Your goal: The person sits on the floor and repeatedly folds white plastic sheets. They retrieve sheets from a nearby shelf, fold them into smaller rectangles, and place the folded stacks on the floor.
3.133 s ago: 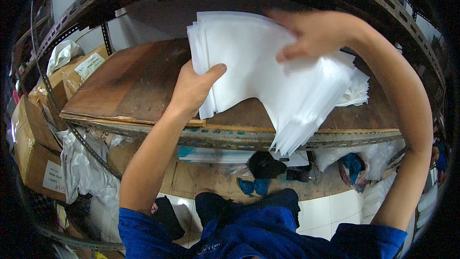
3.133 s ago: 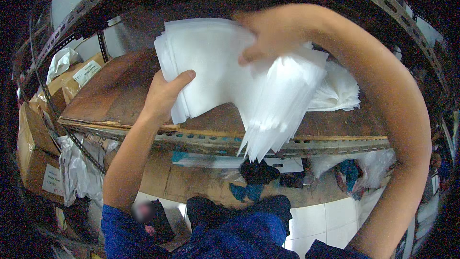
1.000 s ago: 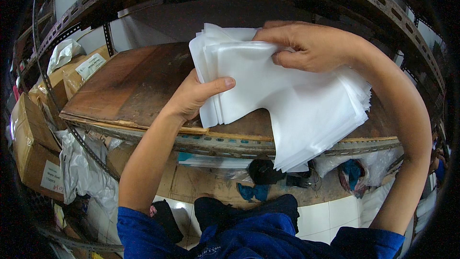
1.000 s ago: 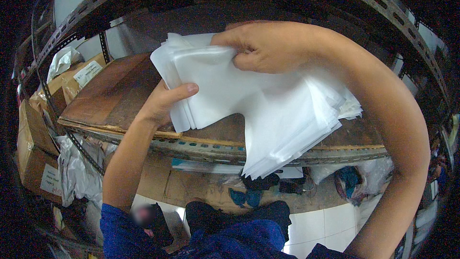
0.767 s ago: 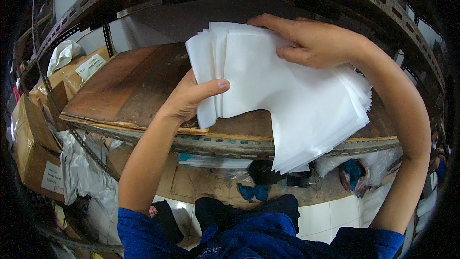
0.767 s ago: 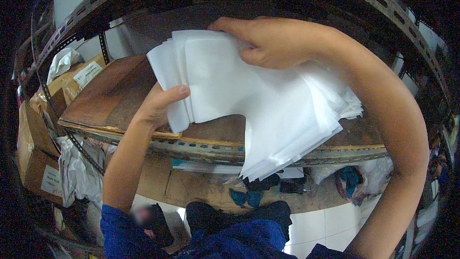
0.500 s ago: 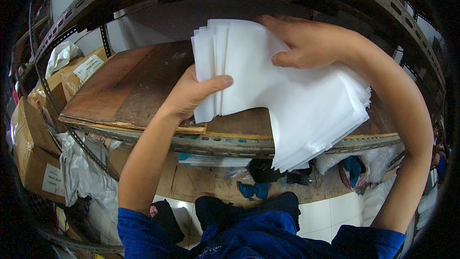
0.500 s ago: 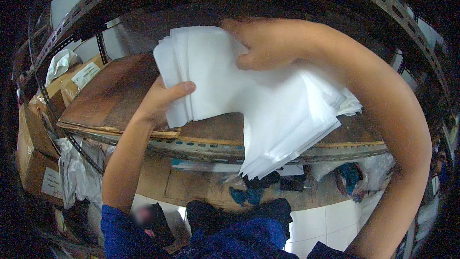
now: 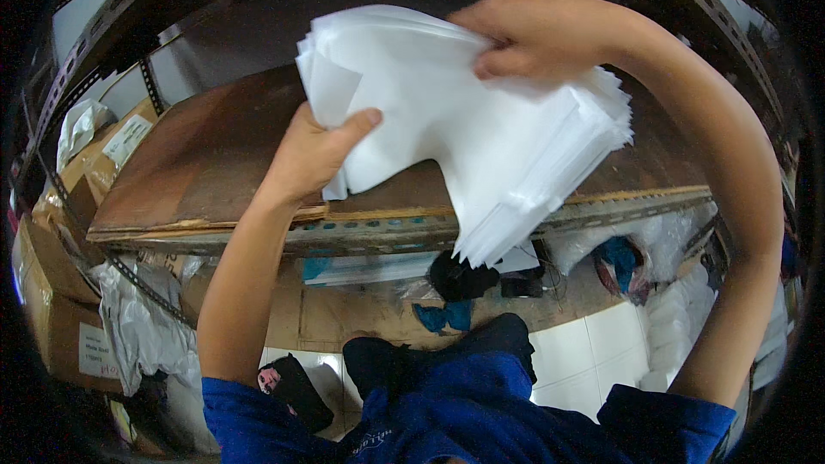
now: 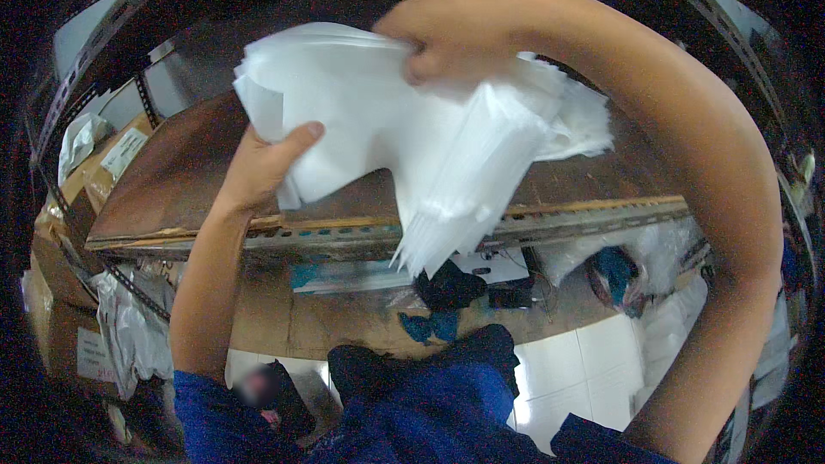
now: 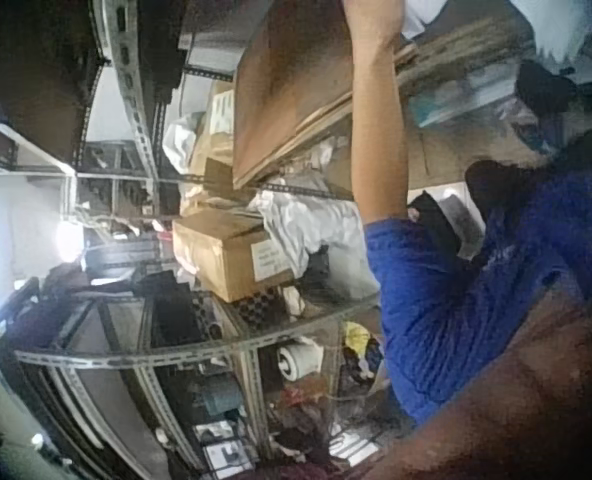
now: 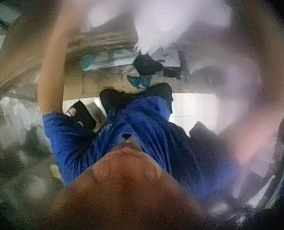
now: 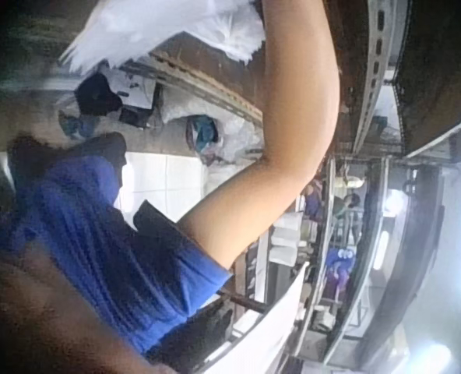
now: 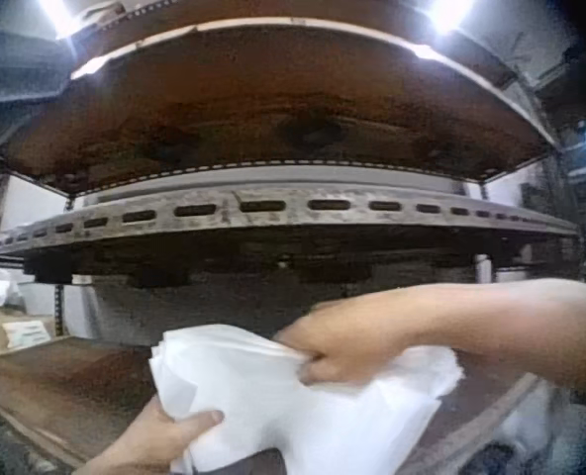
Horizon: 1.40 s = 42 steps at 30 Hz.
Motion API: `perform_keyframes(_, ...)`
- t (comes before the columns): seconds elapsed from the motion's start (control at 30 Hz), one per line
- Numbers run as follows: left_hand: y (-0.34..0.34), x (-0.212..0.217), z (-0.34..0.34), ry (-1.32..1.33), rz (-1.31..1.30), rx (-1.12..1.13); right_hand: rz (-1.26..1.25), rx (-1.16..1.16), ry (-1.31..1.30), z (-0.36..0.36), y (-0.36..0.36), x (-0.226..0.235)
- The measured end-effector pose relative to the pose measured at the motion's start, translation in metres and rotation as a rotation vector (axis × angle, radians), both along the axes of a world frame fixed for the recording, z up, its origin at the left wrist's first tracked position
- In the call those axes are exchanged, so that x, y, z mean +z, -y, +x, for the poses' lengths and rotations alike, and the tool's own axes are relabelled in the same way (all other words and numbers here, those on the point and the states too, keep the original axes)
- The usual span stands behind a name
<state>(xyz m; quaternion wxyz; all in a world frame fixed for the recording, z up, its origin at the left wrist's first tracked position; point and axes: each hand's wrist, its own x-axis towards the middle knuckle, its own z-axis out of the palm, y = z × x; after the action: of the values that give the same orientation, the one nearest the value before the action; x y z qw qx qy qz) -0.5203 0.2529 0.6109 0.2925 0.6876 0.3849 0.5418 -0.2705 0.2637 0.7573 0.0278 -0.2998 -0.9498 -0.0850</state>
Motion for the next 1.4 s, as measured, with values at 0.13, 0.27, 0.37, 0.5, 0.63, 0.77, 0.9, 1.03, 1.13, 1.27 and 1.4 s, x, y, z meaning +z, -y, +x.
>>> perform_keyframes(0.13,0.021,0.009,0.017,-0.012,0.373,0.095,0.282,0.270,-0.198,0.038,0.029,0.001)
perform_keyframes(0.27,0.063,0.041,0.050,-0.195,0.493,0.231,0.158,-0.250,-0.389,0.051,0.160,0.012)
perform_keyframes(0.37,0.086,0.064,0.076,-0.431,0.618,0.206,0.050,-0.152,-0.857,0.118,0.145,-0.057)
perform_keyframes(0.5,0.081,0.077,0.144,-0.583,0.786,-0.203,-0.200,-0.395,-0.885,0.170,0.169,-0.137)
perform_keyframes(0.63,0.067,0.027,0.238,-0.911,0.819,-0.355,-0.179,-0.557,-1.306,0.209,0.207,-0.212)
perform_keyframes(0.77,0.087,-0.025,0.275,-1.151,0.689,-0.594,-0.105,-0.576,-1.145,0.203,0.221,-0.239)
perform_keyframes(0.9,0.076,-0.074,0.303,-1.109,0.546,-0.696,-0.179,-0.823,-0.735,0.216,0.227,-0.264)
perform_keyframes(1.03,0.063,-0.109,0.307,-1.092,0.334,-0.755,-0.305,-0.794,-0.587,0.249,0.213,-0.311)
perform_keyframes(1.13,0.039,-0.145,0.298,-1.148,0.138,-0.824,-0.355,-0.687,-0.730,0.251,0.209,-0.322)
perform_keyframes(1.27,0.041,-0.170,0.309,-1.159,0.180,-0.794,-0.535,-0.736,-0.601,0.270,0.207,-0.331)
perform_keyframes(1.4,0.044,-0.161,0.330,-1.308,0.206,-0.711,-0.230,-0.652,-0.513,0.234,0.219,-0.288)
